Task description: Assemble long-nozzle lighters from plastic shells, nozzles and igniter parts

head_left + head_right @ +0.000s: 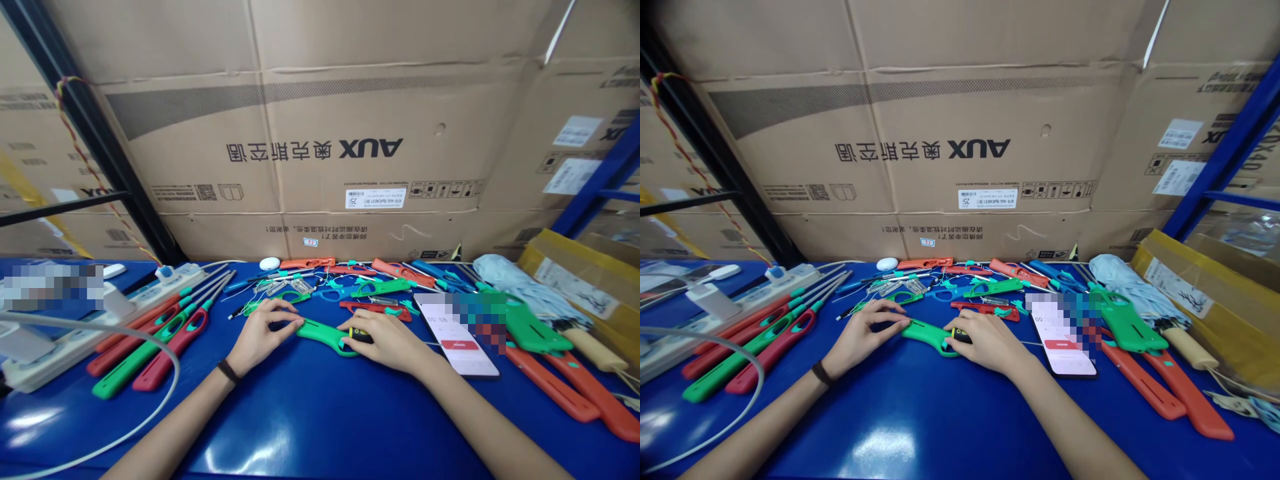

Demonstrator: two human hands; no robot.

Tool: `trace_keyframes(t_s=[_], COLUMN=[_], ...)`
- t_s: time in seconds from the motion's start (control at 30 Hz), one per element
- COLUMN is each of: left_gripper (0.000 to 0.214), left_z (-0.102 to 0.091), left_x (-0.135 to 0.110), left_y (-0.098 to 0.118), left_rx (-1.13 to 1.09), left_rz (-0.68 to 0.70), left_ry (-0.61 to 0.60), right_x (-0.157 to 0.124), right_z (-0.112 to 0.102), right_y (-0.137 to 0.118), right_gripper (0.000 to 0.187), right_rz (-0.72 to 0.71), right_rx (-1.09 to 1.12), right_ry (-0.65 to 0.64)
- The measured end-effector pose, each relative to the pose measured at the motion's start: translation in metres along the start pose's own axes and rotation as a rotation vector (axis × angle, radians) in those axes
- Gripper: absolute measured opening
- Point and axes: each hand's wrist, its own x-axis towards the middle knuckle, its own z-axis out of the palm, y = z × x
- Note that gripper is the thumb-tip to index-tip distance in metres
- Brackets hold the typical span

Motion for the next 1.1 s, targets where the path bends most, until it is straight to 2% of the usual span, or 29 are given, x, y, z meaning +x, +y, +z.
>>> trace_keyframes(t_s=[0.2, 0.37, 0.73, 1.1], left_gripper=[0.019, 0.020, 0.019, 0.018], left_z=[-0.001, 0.005, 0.010, 0.006], left_x=[0.001, 0.002, 0.001, 0.000], left_y=[0.000, -0.008, -0.016, -0.011], left_rx=[-0.100, -0.227, -0.199, -0.097], left_rz=[-0.039, -0.116, -0.090, -0.055], left_ry=[0.042, -0.029, -0.025, 0.011], right_x=[0.000, 0.000, 0.000, 0.000], right_z=[0.001, 0.001, 0.001, 0.000], right_y=[0.000, 0.000, 0.000, 0.000], right_gripper=[0.025, 0.025, 0.025, 0.024], right_rz=[0.001, 0.001, 0.005, -0.009], right_rx=[0.006, 0.005, 0.004, -0.002], right_ry=[-0.002, 0.000, 0.002, 0.007])
